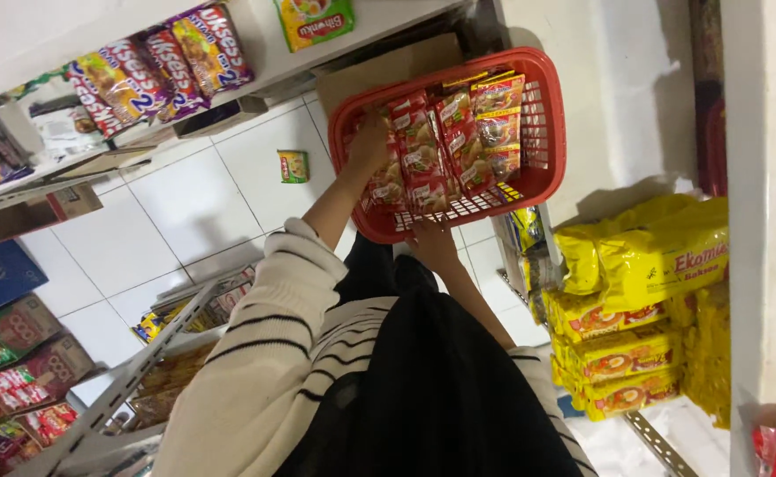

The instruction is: The person takes seasoning packets from a basket by hand and stacks them onto a store shelf.

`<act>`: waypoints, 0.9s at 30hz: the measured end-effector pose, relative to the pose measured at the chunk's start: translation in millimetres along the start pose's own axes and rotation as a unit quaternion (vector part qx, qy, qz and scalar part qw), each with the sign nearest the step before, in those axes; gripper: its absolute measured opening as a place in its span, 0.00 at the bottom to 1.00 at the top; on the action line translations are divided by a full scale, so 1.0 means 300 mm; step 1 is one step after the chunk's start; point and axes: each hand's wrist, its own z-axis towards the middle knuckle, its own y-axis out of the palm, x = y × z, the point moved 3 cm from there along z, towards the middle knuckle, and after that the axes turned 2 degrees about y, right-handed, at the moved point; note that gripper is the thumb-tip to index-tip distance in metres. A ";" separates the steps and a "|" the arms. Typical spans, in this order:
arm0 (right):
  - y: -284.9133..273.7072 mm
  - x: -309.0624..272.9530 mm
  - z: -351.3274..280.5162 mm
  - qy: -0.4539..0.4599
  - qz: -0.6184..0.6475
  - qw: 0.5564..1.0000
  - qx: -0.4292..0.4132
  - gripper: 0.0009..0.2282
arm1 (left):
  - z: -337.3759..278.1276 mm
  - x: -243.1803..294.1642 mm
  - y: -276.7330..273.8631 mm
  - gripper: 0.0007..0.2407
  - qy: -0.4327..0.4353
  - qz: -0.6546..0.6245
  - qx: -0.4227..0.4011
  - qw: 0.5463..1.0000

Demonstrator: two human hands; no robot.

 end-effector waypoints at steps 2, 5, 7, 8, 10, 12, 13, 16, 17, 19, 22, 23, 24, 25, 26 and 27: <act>-0.002 -0.009 -0.025 -0.042 0.020 0.997 0.066 0.16 | 0.005 0.008 0.011 0.33 0.077 0.046 0.088 0.992; -0.012 -0.005 -0.013 -0.038 0.052 0.996 0.069 0.15 | 0.003 0.004 0.025 0.34 0.099 0.090 0.115 0.984; -0.015 -0.004 -0.006 -0.034 0.072 0.995 0.056 0.15 | 0.012 -0.015 0.033 0.29 0.074 0.067 0.111 0.989; -0.026 0.001 0.000 -0.043 0.079 0.994 0.057 0.15 | 0.028 -0.029 0.028 0.25 0.056 0.031 0.117 0.991; -0.037 0.011 0.004 -0.040 0.098 0.993 0.044 0.16 | 0.040 -0.033 0.034 0.19 0.063 0.097 0.109 0.987; -0.036 0.022 0.013 -0.017 0.124 0.992 0.016 0.15 | 0.036 -0.034 0.018 0.17 0.111 0.298 0.080 0.945; -0.034 0.031 0.019 0.001 0.155 0.988 0.004 0.17 | 0.018 -0.043 0.009 0.19 0.110 0.224 0.030 0.968; -0.072 0.029 0.021 0.025 0.257 0.966 0.011 0.22 | -0.097 -0.038 -0.032 0.18 0.100 0.011 -0.084 0.991; -0.117 0.014 0.023 0.009 0.297 0.954 0.042 0.25 | -0.151 -0.026 -0.078 0.13 0.092 -0.050 -0.095 0.990; -0.226 -0.036 0.008 -0.013 0.325 0.940 0.107 0.30 | -0.271 0.037 -0.167 0.08 0.152 -0.085 -0.066 0.982; -0.381 -0.140 0.013 -0.054 0.299 0.934 0.186 0.36 | -0.436 0.141 -0.250 0.08 0.287 -0.033 0.007 0.957; -0.412 -0.167 0.025 -0.084 0.295 0.931 0.199 0.36 | -0.477 0.177 -0.246 0.11 0.291 -0.032 0.002 0.956; -0.427 -0.190 0.040 -0.120 0.293 0.926 0.207 0.37 | -0.520 0.196 -0.247 0.13 0.286 -0.032 0.000 0.958; -0.418 -0.195 0.064 -0.084 0.309 0.932 0.173 0.30 | -0.553 0.208 -0.260 0.14 0.289 -0.034 0.015 0.957; -0.398 -0.195 0.080 -0.048 0.322 0.936 0.136 0.23 | -0.590 0.221 -0.270 0.15 0.293 -0.037 0.030 0.955; -0.373 -0.187 0.083 -0.011 0.332 0.938 0.099 0.17 | -0.633 0.235 -0.278 0.17 0.296 -0.040 0.045 0.953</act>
